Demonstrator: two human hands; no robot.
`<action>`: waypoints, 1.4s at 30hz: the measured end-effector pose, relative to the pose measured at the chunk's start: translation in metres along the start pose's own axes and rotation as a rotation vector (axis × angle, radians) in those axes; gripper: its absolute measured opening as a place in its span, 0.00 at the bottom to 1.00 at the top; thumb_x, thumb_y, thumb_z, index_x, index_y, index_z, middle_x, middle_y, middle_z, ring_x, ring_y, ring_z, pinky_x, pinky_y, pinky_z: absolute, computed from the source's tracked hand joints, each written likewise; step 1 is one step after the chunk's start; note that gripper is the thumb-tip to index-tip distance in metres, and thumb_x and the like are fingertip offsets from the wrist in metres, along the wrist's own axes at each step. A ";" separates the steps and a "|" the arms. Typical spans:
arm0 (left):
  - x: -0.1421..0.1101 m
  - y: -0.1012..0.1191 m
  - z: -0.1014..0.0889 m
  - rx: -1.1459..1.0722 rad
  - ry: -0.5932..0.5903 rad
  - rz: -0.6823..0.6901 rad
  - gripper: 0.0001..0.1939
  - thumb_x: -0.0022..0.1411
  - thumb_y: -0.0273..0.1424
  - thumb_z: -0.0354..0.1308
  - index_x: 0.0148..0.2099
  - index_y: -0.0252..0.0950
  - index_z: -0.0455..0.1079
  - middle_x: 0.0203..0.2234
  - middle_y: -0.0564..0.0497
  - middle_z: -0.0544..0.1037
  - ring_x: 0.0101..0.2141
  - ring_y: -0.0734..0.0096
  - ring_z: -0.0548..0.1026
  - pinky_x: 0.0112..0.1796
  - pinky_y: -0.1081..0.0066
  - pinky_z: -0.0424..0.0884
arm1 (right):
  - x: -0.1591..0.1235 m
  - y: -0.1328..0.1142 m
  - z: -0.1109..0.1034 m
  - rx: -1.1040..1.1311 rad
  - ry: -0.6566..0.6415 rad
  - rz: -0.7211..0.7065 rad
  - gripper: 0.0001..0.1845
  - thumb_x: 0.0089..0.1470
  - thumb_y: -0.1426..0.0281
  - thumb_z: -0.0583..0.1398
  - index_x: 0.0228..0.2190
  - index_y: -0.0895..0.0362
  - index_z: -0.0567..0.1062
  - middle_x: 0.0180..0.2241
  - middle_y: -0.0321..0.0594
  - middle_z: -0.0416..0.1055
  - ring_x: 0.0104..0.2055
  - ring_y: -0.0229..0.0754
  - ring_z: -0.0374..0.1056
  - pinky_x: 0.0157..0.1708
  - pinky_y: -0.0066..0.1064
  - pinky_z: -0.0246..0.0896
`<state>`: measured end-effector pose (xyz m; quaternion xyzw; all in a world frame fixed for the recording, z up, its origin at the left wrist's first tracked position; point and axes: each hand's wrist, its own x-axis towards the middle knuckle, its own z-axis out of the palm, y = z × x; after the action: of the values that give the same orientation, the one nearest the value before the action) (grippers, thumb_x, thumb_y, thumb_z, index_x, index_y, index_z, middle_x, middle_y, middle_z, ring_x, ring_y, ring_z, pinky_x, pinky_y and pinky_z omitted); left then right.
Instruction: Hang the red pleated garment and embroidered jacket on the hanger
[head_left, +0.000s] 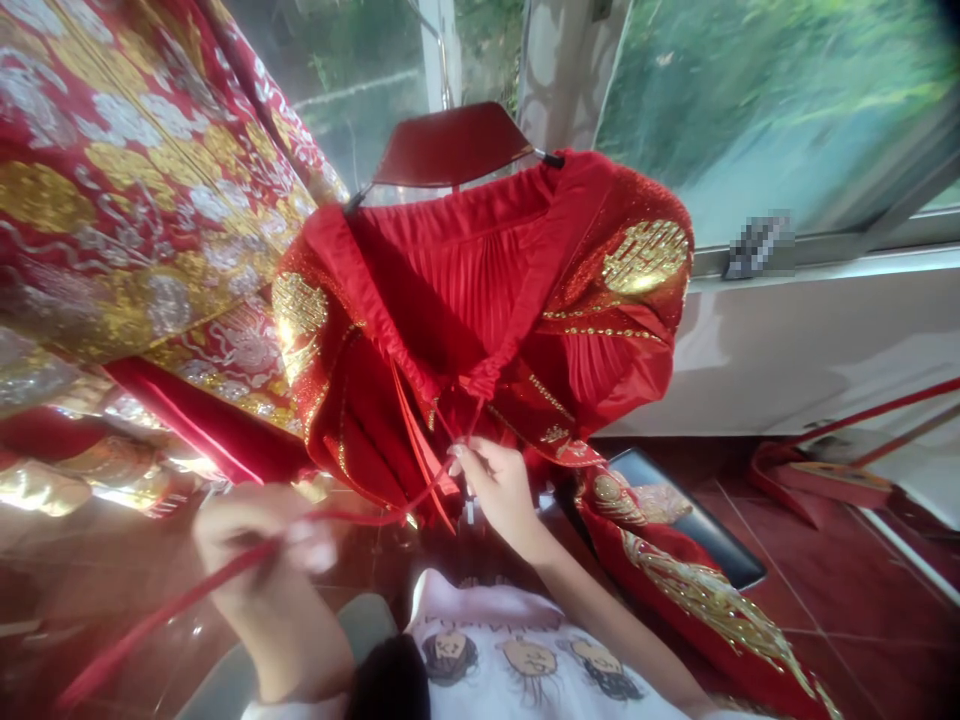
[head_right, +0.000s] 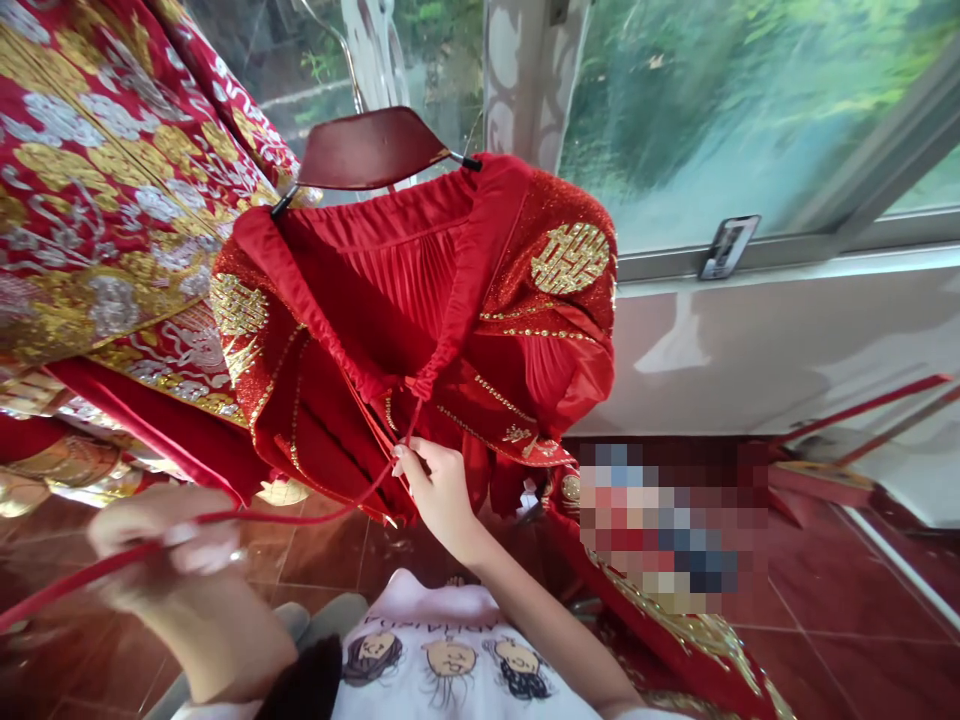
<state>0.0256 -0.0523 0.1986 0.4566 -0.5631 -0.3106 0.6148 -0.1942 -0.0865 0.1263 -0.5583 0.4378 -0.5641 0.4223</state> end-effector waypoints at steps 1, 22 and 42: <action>0.002 0.007 0.021 0.038 -0.040 0.021 0.19 0.49 0.52 0.64 0.23 0.41 0.75 0.12 0.53 0.69 0.15 0.71 0.69 0.16 0.70 0.66 | 0.000 -0.001 0.000 -0.025 0.005 -0.011 0.17 0.58 0.65 0.54 0.21 0.58 0.70 0.17 0.34 0.67 0.17 0.31 0.57 0.18 0.23 0.51; 0.038 -0.001 0.102 0.754 -0.167 0.710 0.03 0.61 0.28 0.60 0.37 0.37 0.75 0.25 0.52 0.74 0.27 0.72 0.69 0.32 0.71 0.64 | 0.001 -0.003 -0.003 -0.106 -0.002 -0.086 0.17 0.60 0.66 0.54 0.20 0.57 0.67 0.17 0.33 0.65 0.18 0.32 0.58 0.22 0.24 0.54; 0.034 -0.059 0.106 -0.162 -0.286 -0.147 0.13 0.57 0.35 0.62 0.42 0.37 0.65 0.27 0.54 0.70 0.28 0.76 0.69 0.30 0.75 0.66 | -0.001 -0.007 -0.001 -0.093 -0.057 -0.037 0.18 0.60 0.67 0.53 0.19 0.57 0.62 0.17 0.31 0.62 0.20 0.32 0.58 0.23 0.23 0.52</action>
<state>-0.0644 -0.1281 0.1535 0.3968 -0.5828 -0.4608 0.5389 -0.1956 -0.0837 0.1328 -0.6012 0.4411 -0.5348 0.3975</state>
